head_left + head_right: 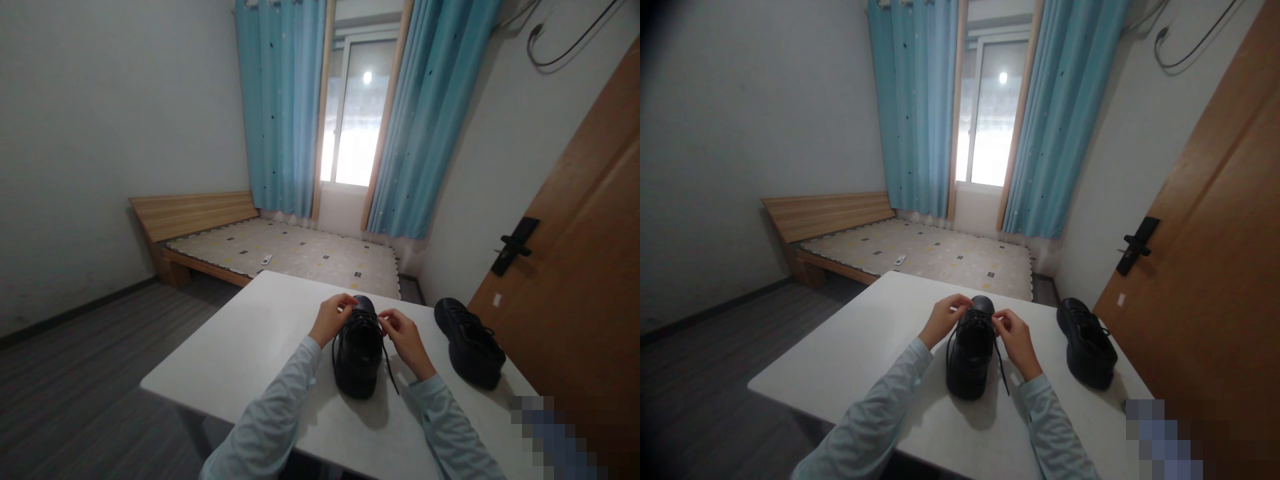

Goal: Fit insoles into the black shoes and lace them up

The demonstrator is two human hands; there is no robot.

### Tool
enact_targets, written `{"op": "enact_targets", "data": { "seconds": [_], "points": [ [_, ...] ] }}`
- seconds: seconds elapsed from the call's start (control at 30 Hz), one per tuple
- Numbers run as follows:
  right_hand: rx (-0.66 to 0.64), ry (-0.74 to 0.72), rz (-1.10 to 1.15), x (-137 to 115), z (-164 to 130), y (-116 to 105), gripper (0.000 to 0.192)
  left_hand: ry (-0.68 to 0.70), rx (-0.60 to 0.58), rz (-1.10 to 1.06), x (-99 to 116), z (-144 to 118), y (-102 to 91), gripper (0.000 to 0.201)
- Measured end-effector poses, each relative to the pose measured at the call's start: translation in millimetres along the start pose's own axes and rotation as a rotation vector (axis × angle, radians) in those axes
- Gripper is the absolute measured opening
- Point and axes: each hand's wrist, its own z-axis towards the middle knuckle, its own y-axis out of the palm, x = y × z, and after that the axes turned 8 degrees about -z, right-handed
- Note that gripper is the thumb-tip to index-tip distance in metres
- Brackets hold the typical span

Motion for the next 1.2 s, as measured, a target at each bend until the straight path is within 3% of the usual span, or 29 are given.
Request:
{"op": "enact_targets", "data": {
  "seconds": [0.23,0.4,0.53,0.7,0.93,1.2],
  "points": [
    [-0.053,0.003,0.059,15,6,7,0.028,0.041,-0.151,0.136,-4,-4,2.3,0.021],
    [-0.157,0.067,0.198,24,17,8,0.031,0.085,-0.231,0.226,-4,-7,2.1,0.057],
    [-0.228,0.135,0.210,21,26,6,0.036,0.069,-0.246,0.247,-5,-8,1.5,0.049],
    [-0.297,0.069,0.124,17,41,1,0.035,0.061,-0.248,0.251,-3,-9,0.8,0.042],
    [-0.161,0.027,-0.038,15,46,4,0.024,0.042,-0.256,0.264,-1,-9,0.8,0.040],
    [-0.249,0.056,0.157,16,44,3,0.021,0.022,-0.268,0.297,-2,-9,1.6,0.039]
  ]
}}
